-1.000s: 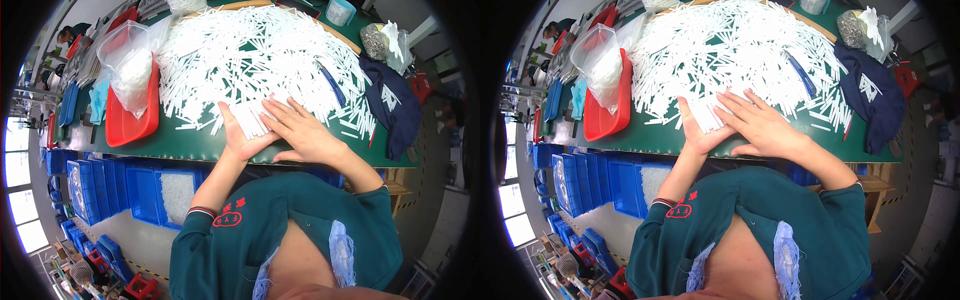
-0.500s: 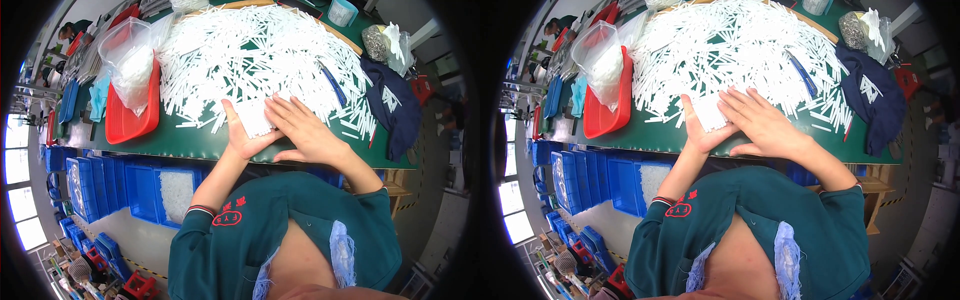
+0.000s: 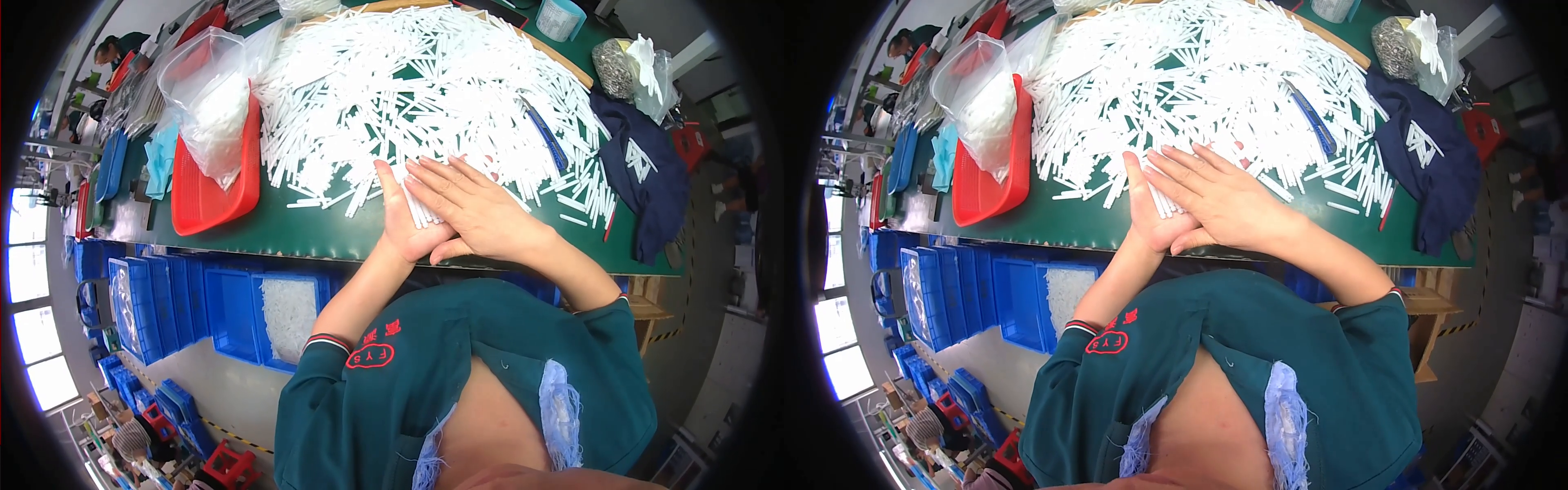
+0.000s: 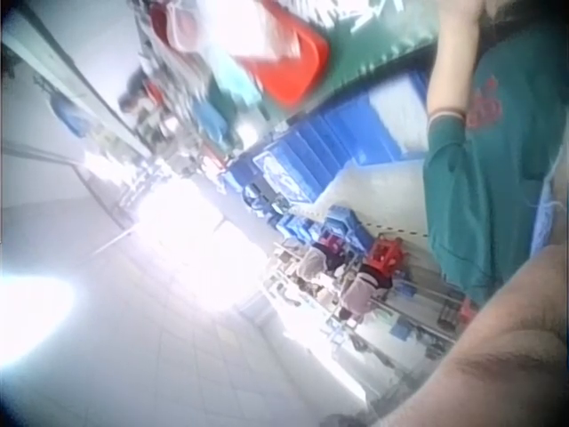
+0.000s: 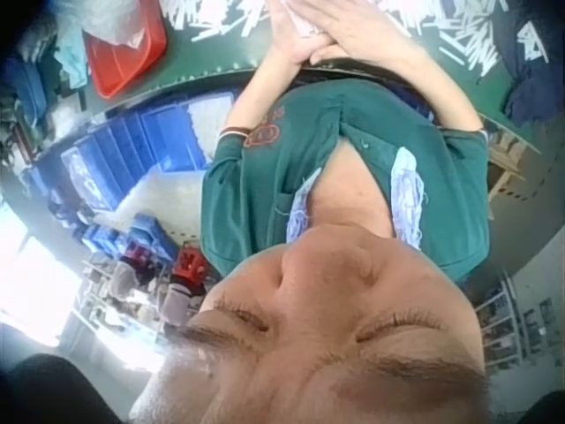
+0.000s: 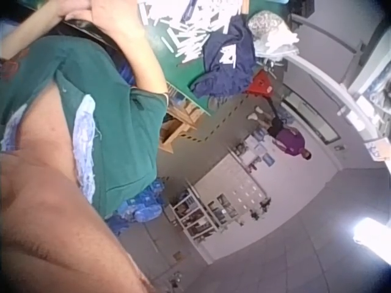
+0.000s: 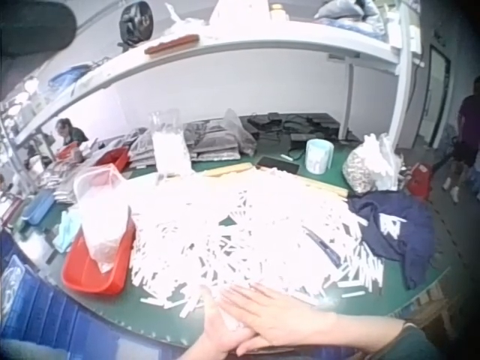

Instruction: The person sorts small white plastic sticks by hand, bundling them at a workbench.

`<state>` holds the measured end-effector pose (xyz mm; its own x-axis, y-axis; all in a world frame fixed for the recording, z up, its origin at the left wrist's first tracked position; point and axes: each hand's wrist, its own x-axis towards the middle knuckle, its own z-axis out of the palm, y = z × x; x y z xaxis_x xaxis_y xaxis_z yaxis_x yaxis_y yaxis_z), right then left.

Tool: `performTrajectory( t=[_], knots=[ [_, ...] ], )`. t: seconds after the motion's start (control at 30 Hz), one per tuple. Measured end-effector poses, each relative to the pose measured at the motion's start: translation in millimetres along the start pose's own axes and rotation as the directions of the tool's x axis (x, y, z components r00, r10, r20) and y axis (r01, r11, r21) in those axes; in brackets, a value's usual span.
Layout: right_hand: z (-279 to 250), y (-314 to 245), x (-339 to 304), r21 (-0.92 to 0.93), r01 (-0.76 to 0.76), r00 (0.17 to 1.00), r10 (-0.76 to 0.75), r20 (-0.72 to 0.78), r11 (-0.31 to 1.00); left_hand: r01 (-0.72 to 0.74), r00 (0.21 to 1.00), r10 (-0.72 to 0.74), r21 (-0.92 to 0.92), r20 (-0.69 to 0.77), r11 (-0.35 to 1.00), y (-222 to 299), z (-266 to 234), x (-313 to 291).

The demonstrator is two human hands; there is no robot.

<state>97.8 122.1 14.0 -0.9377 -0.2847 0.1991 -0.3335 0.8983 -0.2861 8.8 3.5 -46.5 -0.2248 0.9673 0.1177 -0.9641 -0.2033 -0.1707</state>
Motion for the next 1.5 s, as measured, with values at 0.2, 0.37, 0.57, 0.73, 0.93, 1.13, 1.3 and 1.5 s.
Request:
performTrajectory(
  t=[0.2,0.37,0.57,0.73,0.93,1.13,1.3,1.5],
  knots=[
    [3.4,-4.8,-1.8,0.080,0.040,0.999,-0.041,0.003,0.996,0.006,0.998,-0.007,-0.016,-0.069,1.000,2.8,3.6,0.3],
    [-15.3,2.7,-4.9,0.142,-0.015,0.989,0.035,-0.141,0.990,0.027,0.996,-0.022,-0.052,0.092,0.998,6.5,4.2,-1.8],
    [-20.3,32.9,-18.9,0.346,-0.314,0.916,0.377,-0.134,0.884,-0.028,0.953,0.091,0.215,-0.290,0.976,5.0,24.4,-2.5],
    [-11.8,45.8,-30.0,0.307,-0.404,0.851,0.477,-0.219,0.862,0.071,0.988,-0.004,0.423,-0.157,0.904,7.0,30.5,-1.4],
    [-15.0,27.0,-29.5,0.416,-0.150,0.955,0.240,-0.173,0.897,0.083,0.993,-0.068,0.172,-0.092,0.982,11.0,25.5,-11.2],
    [-1.6,22.3,-30.6,0.363,-0.010,0.985,0.071,-0.154,0.932,0.108,0.968,-0.062,0.178,-0.244,0.978,8.6,22.9,-26.0],
    [-5.5,13.2,-25.5,0.343,0.050,0.972,0.034,-0.234,0.938,0.092,0.995,-0.098,0.220,0.016,0.971,0.4,21.2,-27.9],
    [2.9,11.1,-22.5,0.324,0.082,0.966,0.004,-0.258,0.943,0.035,0.995,-0.068,0.406,0.067,0.913,-4.3,16.9,-24.5]
  ],
)
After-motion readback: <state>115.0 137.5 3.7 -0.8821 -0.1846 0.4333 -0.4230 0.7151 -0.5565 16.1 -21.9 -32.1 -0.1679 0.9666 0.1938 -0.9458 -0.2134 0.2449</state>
